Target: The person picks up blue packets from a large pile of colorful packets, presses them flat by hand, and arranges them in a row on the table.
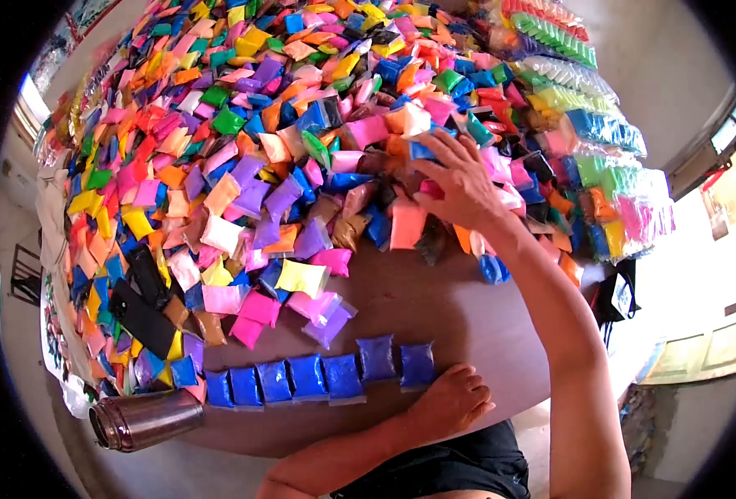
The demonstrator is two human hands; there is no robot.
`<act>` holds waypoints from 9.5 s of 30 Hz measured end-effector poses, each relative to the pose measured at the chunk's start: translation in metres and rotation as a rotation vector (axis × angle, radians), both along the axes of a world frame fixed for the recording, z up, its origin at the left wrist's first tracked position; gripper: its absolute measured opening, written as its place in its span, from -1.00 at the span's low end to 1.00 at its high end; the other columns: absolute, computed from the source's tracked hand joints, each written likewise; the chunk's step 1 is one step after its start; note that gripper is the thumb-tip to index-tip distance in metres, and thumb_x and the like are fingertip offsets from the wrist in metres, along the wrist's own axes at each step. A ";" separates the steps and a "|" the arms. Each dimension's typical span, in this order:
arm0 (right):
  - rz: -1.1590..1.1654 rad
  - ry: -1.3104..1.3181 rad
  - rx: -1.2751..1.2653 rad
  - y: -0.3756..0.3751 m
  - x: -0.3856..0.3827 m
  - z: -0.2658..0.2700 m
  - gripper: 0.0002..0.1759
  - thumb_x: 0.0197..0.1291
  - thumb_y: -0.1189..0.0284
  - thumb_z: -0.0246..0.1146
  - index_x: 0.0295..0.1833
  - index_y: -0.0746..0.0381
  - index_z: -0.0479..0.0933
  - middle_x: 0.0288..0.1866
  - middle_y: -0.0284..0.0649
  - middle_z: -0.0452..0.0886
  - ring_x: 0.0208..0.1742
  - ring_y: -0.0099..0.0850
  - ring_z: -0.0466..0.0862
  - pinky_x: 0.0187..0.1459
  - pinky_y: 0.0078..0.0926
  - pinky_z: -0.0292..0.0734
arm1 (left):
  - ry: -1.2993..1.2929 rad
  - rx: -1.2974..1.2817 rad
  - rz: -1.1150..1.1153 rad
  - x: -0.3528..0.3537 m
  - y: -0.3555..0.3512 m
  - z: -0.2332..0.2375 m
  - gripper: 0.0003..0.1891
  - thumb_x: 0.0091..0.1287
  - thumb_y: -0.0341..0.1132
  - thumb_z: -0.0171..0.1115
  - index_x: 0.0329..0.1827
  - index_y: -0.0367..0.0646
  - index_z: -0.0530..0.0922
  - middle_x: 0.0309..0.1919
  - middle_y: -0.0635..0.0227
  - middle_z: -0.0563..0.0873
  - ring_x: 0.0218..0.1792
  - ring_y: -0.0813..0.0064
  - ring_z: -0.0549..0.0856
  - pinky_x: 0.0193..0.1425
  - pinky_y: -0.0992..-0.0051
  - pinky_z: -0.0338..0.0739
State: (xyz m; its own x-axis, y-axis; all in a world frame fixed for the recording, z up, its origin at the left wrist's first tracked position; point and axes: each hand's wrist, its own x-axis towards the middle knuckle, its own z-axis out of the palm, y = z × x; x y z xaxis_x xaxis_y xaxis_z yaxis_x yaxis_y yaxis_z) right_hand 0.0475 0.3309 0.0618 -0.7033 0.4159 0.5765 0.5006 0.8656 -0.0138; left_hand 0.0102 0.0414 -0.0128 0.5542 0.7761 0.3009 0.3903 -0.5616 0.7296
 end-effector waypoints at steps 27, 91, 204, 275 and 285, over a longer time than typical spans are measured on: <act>0.386 0.077 -0.219 -0.065 -0.177 -0.006 -0.37 -0.06 0.21 0.40 0.20 0.11 0.51 0.34 0.00 0.37 0.37 0.00 0.35 0.38 -0.05 0.23 | 0.001 0.105 0.059 0.002 0.002 0.002 -0.80 0.30 -0.18 0.19 -0.35 -0.12 0.57 -0.37 0.32 0.60 -0.16 0.35 0.58 0.14 0.31 0.38; 0.116 0.114 0.014 -0.029 -0.101 0.038 -0.66 -0.06 0.39 0.44 -0.13 0.27 0.64 0.15 0.04 0.57 0.23 -0.04 0.52 0.29 -0.10 0.36 | -0.126 0.042 0.072 0.004 0.000 -0.005 -0.81 0.29 -0.24 0.19 -0.40 -0.16 0.50 -0.38 0.27 0.55 -0.14 0.27 0.53 0.14 0.27 0.37; -0.030 0.956 -1.629 -0.249 0.142 -0.050 -0.75 0.12 0.33 0.45 -0.29 0.27 0.59 -0.40 -0.52 0.58 -0.33 -0.70 0.49 -0.26 -0.62 0.44 | -0.278 -0.211 0.130 -0.005 0.012 0.018 -0.71 0.42 -0.16 0.12 -0.23 -0.27 0.57 -0.35 0.09 0.60 -0.27 0.05 0.57 -0.12 0.20 0.43; -0.247 0.040 -0.863 -0.210 0.071 -0.015 -0.46 -0.06 0.35 0.47 0.10 0.19 0.56 0.02 -0.07 0.55 0.03 -0.10 0.60 0.06 -0.26 0.52 | -0.037 0.096 -0.114 0.005 -0.006 0.001 -0.71 0.28 -0.14 0.18 -0.41 -0.21 0.61 -0.34 0.10 0.63 -0.13 0.06 0.61 0.13 0.11 0.43; -0.142 -0.185 -0.649 -0.223 0.050 -0.010 -0.31 -0.22 0.23 0.54 0.12 0.18 0.54 0.08 -0.09 0.48 0.10 -0.04 0.55 0.09 -0.20 0.51 | -0.039 0.057 -0.027 0.013 -0.010 -0.015 -0.51 0.37 -0.03 0.06 0.23 -0.17 0.49 0.11 -0.07 0.58 0.21 -0.04 0.51 0.36 0.08 0.29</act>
